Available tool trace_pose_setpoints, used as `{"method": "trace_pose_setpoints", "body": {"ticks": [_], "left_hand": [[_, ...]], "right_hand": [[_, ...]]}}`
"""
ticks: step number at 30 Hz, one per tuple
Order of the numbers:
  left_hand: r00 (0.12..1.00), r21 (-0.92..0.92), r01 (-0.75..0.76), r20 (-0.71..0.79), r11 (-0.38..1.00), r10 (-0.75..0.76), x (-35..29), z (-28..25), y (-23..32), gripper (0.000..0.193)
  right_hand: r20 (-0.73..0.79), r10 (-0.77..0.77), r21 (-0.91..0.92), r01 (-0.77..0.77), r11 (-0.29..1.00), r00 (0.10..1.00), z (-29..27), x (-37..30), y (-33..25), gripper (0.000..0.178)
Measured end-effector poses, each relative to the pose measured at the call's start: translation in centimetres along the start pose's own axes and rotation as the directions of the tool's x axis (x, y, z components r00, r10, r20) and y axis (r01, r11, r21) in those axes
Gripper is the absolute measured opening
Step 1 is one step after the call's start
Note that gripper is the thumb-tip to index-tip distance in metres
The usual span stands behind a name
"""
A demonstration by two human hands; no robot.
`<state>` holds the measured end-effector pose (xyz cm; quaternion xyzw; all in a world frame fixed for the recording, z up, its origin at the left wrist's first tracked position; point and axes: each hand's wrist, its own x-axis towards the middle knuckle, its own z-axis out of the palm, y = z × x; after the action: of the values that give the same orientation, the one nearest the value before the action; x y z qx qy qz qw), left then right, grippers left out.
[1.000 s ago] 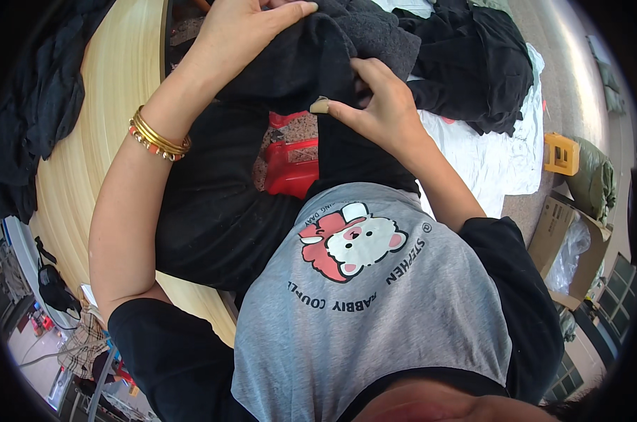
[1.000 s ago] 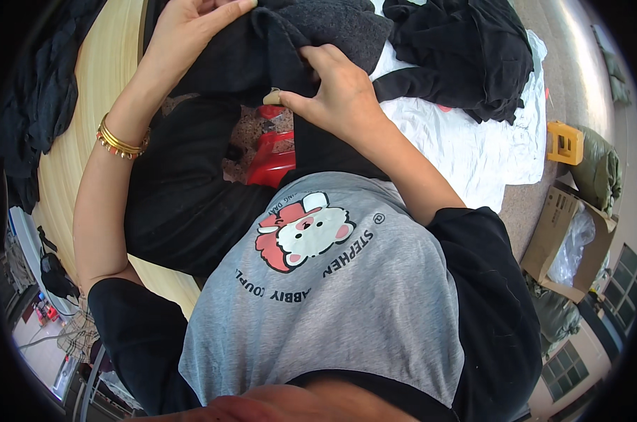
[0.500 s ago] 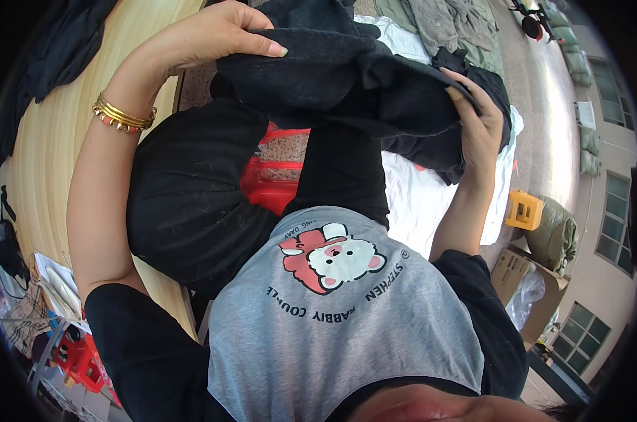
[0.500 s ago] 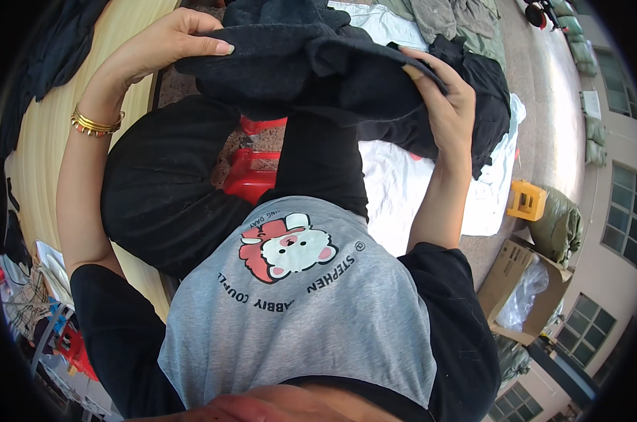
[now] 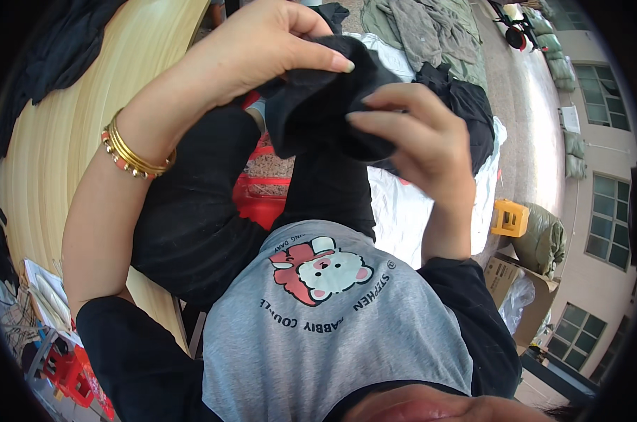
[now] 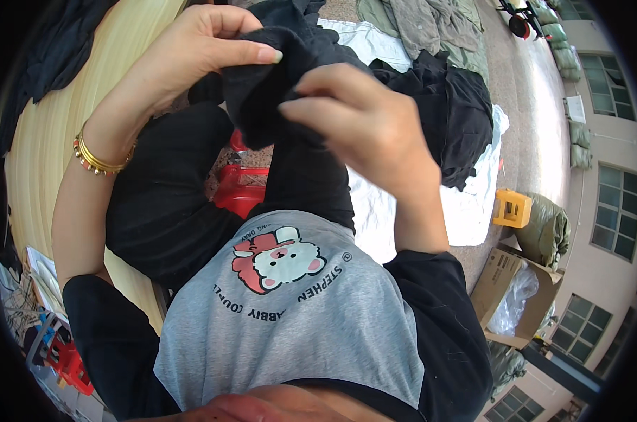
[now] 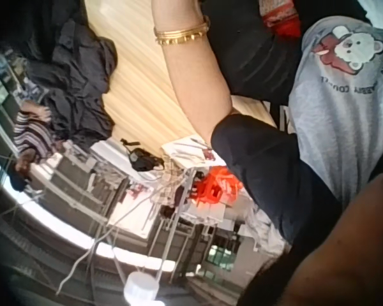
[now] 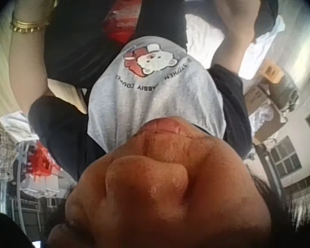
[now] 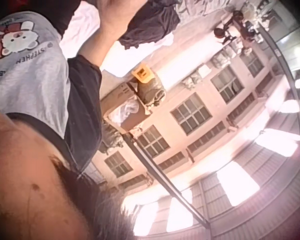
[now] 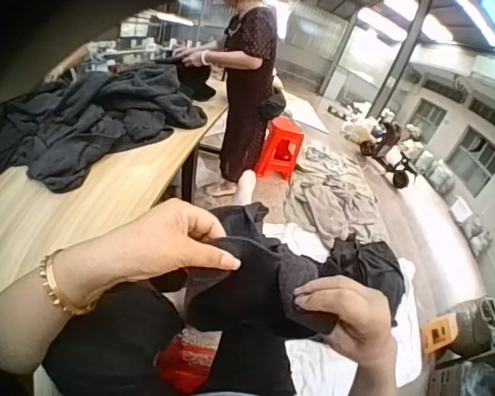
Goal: Inspect and prepare black fabric pieces for garment manufacturing by checking seams and trimming loose threads.
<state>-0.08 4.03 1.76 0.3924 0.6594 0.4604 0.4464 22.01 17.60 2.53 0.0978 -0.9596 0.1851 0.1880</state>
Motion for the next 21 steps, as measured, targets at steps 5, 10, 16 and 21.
{"method": "trace_pose_setpoints", "body": {"ticks": [5,10,16,21], "left_hand": [[0.955,0.003,-0.284,0.089,0.959,0.283,0.3,3.0,-1.1,0.016],[0.948,0.083,-0.3,0.139,0.95,0.287,-0.2,2.5,-0.9,0.021],[0.914,-0.053,-0.373,0.148,0.926,0.377,0.1,2.7,-2.3,0.021],[0.933,0.187,-0.36,0.095,0.914,0.348,-0.8,3.0,0.7,0.023]], "right_hand": [[-0.137,-0.115,0.001,0.116,0.993,0.984,2.0,1.6,0.3,0.032],[-0.239,-0.07,0.066,0.088,0.994,0.969,2.1,1.3,1.2,0.021],[-0.327,0.126,0.25,-0.043,0.967,0.937,3.2,0.6,2.7,0.027],[-0.448,0.21,0.375,-0.031,0.927,0.869,5.0,0.6,3.9,0.022]]}}
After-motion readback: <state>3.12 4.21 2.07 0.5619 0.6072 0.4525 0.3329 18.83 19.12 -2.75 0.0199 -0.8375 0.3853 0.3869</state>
